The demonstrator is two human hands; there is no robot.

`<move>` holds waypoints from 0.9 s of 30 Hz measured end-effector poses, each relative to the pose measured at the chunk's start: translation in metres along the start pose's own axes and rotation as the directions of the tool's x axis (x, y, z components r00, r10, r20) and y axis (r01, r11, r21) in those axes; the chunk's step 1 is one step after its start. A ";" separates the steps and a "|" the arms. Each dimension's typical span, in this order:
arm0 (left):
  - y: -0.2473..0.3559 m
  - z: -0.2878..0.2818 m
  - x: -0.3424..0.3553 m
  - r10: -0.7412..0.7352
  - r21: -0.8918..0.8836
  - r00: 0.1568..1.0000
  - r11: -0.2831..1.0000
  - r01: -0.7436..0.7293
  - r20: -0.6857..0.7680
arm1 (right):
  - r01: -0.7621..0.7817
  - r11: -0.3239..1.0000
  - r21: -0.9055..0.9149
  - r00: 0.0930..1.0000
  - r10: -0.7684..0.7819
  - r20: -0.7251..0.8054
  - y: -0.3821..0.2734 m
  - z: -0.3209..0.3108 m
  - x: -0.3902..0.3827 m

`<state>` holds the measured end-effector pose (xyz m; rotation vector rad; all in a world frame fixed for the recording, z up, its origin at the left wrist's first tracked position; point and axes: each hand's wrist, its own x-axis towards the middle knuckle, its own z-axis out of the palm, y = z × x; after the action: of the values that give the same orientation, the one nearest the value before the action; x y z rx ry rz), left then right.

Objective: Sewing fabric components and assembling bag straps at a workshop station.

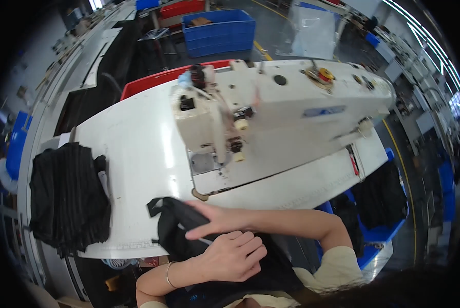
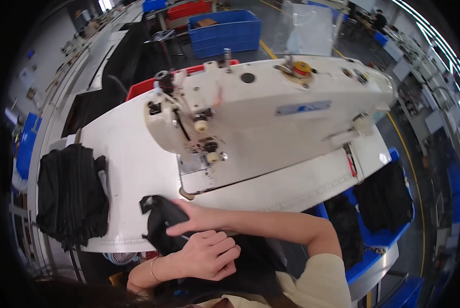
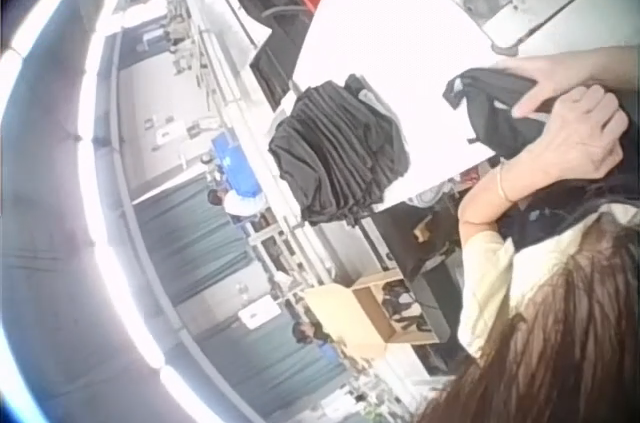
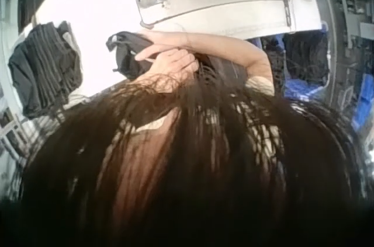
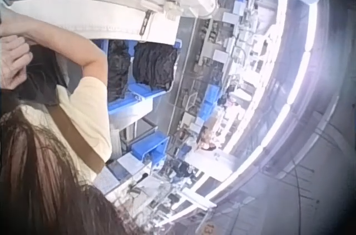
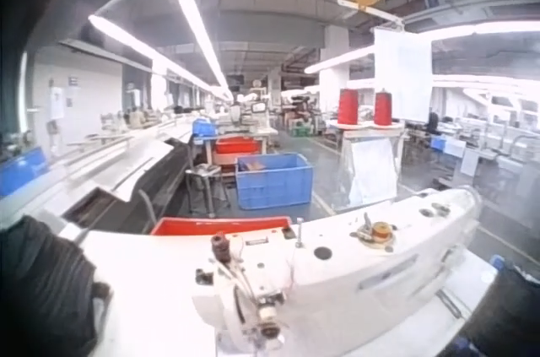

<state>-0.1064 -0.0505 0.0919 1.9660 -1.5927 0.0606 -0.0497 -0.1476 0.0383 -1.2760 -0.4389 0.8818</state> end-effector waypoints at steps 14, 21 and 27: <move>-0.012 0.037 -0.041 -0.338 -0.087 0.931 0.941 0.328 -0.135 | -0.344 0.827 -0.445 -0.006 -0.476 -0.879 -0.018 0.027 -0.375; -0.033 0.050 -0.021 -0.361 -0.049 0.929 0.932 0.358 -0.085 | -0.761 0.309 -0.570 0.482 -0.318 -0.817 0.110 -0.024 -0.372; -0.030 0.048 -0.009 -0.396 -0.116 0.918 0.912 0.394 0.002 | -0.781 -0.123 -0.613 0.594 -0.449 -0.667 0.273 -0.092 -0.391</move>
<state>-0.0977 -0.0625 0.0363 2.1478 -1.1286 -0.1676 -0.3101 -0.4979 -0.1744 -3.2234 -0.0188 -0.2243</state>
